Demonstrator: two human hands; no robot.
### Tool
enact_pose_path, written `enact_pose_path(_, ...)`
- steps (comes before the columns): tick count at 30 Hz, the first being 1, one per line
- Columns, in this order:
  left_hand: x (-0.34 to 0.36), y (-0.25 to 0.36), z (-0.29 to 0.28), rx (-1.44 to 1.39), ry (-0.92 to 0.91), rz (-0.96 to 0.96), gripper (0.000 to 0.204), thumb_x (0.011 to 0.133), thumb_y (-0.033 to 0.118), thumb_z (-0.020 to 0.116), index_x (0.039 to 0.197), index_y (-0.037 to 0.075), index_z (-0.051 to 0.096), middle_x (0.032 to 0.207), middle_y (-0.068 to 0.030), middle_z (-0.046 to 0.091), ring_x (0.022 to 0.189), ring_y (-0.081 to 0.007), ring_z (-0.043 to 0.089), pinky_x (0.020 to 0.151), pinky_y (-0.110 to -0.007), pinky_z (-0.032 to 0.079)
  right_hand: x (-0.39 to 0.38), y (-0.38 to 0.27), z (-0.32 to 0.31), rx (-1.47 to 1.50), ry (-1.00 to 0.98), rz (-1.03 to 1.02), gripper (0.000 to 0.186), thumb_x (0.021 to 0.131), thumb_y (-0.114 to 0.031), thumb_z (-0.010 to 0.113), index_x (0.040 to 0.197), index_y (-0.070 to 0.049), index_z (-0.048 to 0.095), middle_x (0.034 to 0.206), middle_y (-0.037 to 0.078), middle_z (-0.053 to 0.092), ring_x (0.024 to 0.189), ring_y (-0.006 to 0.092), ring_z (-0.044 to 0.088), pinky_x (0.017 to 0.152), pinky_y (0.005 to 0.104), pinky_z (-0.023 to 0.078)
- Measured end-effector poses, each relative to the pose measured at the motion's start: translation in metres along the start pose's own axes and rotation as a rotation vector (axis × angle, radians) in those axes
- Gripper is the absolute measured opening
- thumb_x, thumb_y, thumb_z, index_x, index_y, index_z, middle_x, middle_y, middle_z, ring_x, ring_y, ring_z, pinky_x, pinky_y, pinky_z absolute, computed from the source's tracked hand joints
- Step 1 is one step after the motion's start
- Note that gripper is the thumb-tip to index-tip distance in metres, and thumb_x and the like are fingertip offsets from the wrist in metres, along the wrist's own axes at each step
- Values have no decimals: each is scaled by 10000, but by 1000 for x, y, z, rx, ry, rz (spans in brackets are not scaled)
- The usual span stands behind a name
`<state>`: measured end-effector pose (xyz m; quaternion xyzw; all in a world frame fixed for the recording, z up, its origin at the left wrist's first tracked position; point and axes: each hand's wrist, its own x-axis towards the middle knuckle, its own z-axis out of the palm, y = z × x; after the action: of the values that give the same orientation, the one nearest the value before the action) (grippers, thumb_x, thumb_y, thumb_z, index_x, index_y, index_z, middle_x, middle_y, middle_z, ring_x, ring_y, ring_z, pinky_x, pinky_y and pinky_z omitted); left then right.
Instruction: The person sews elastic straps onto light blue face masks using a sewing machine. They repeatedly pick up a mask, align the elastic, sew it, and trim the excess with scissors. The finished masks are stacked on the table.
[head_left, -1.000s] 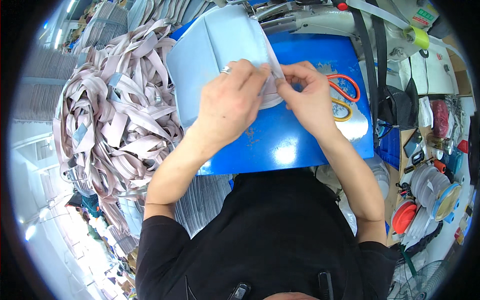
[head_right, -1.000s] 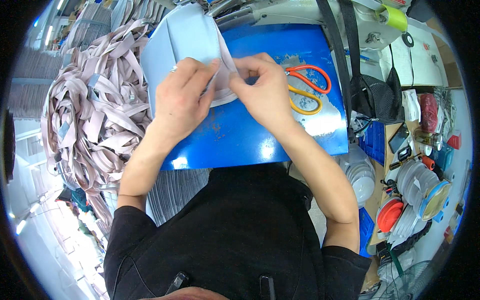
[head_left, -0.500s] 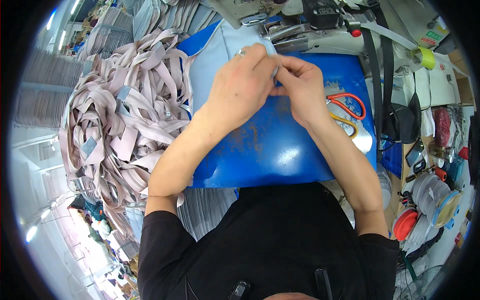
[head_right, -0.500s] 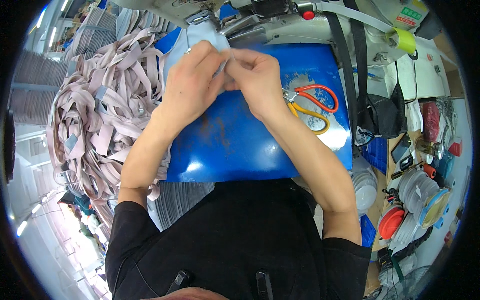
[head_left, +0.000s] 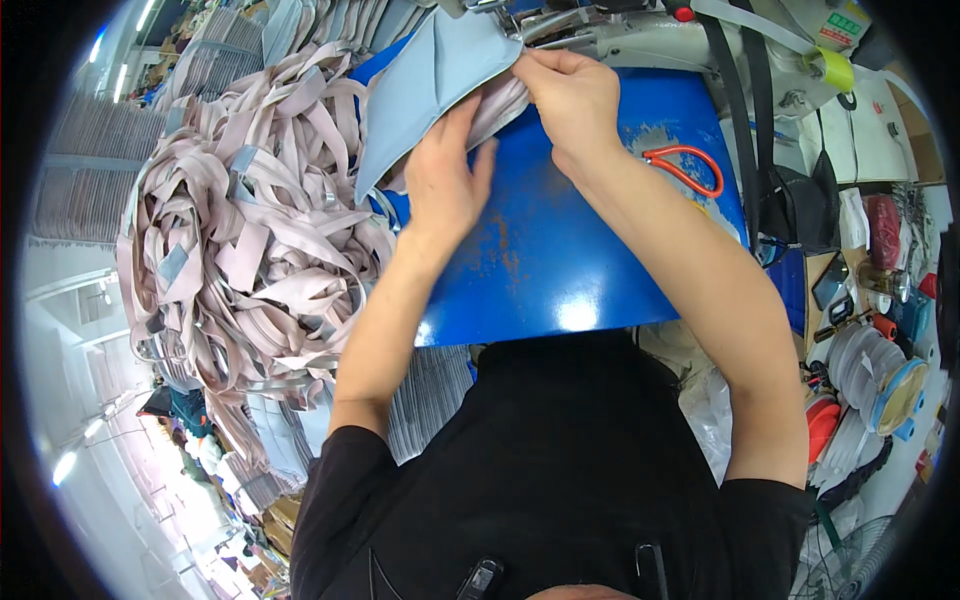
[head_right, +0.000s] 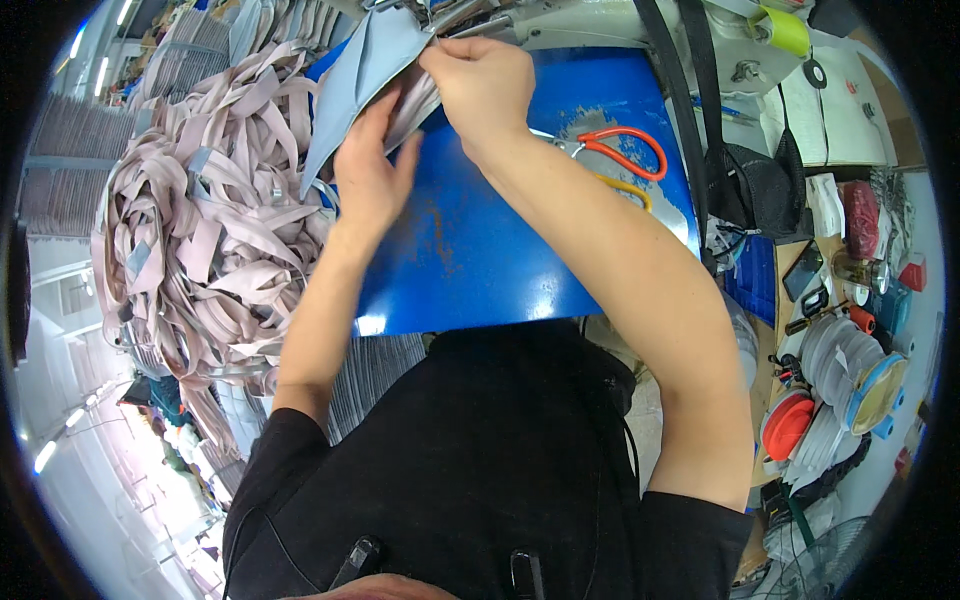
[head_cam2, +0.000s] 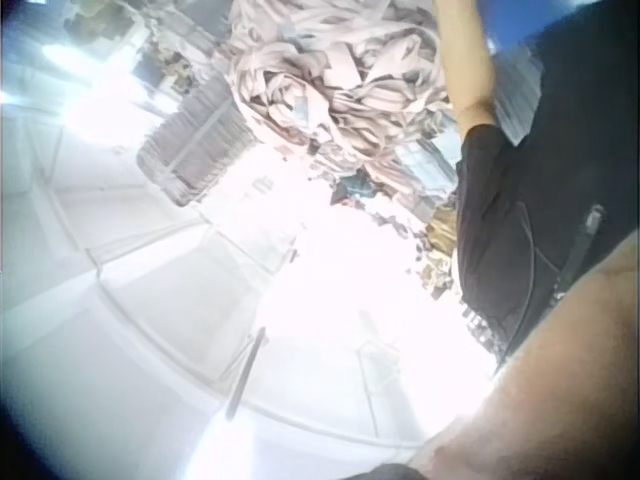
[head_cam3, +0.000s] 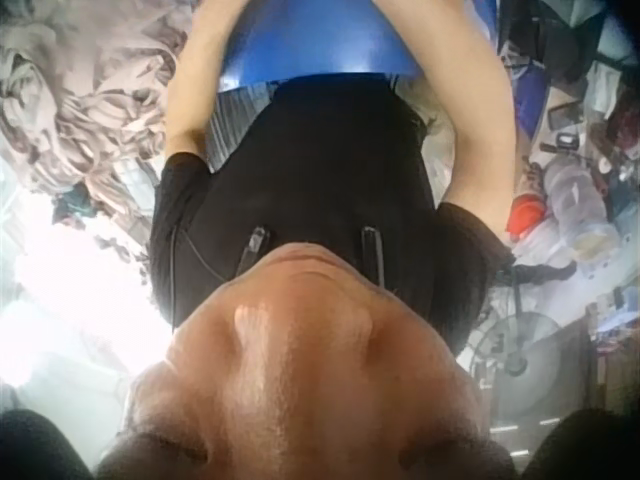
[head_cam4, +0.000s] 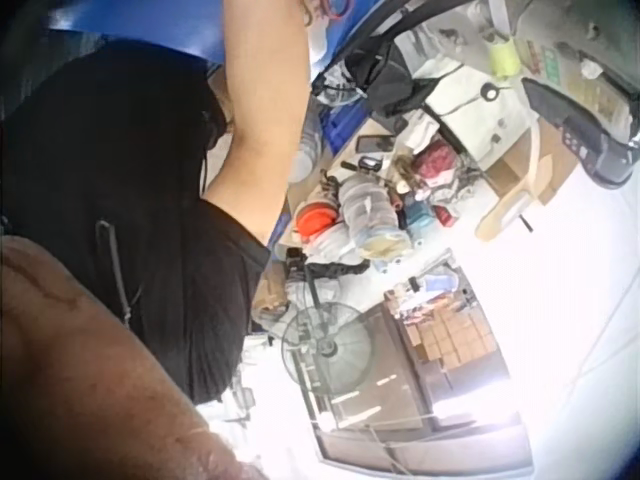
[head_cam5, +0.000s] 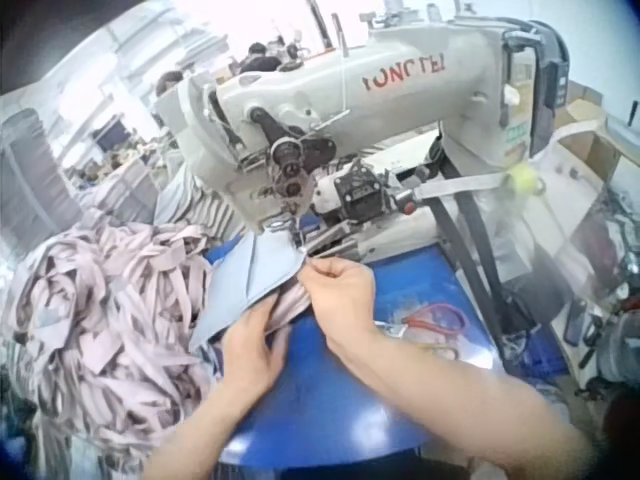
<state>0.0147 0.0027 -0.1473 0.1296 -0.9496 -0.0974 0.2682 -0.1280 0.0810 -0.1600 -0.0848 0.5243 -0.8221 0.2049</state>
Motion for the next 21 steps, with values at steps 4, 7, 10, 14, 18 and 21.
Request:
enact_pose_path(4,17,22,-17,3,-123,142,416,754,-29,696,1159,66,694,906,-140,648,805,-356,667,714,-449,559,-4,-12,-3,-222,-12,55,263,728,-118,774,947,27,768,842,104,758,743,172,694,679,317,542)
enact_pose_path(7,27,43,-23,0,-174,243,369,719,-55,682,1072,54,682,890,-140,639,799,-369,662,683,-459,557,-5,-14,-6,-354,-128,4,281,796,-40,742,1061,47,709,887,65,711,728,118,646,609,266,510)
enact_pose_path(10,33,51,-33,-76,-219,304,374,740,-26,711,1101,69,691,901,-136,640,796,-350,667,684,-433,561,1,-17,-17,-293,-225,105,288,781,-56,739,1054,35,736,883,99,744,733,154,682,648,306,554)
enact_pose_path(14,56,60,-72,81,-120,466,393,795,79,758,1183,104,702,988,-110,645,817,-317,673,694,-405,561,-6,-22,-23,-25,-309,223,314,803,-19,711,1105,66,732,826,88,717,628,124,610,555,280,493)
enact_pose_path(18,88,29,-111,515,-346,482,363,858,137,711,1219,104,712,1032,-103,671,826,-274,712,682,-366,573,-11,-32,-20,-56,-303,262,328,832,-1,687,1150,72,719,817,64,692,602,88,555,515,244,439)
enact_pose_path(21,111,13,-122,541,-587,618,484,886,107,632,1369,140,639,911,-101,594,630,-261,660,534,-392,523,-13,-27,-22,-52,-296,232,336,857,-17,681,1182,59,717,845,51,697,644,82,568,528,239,443)
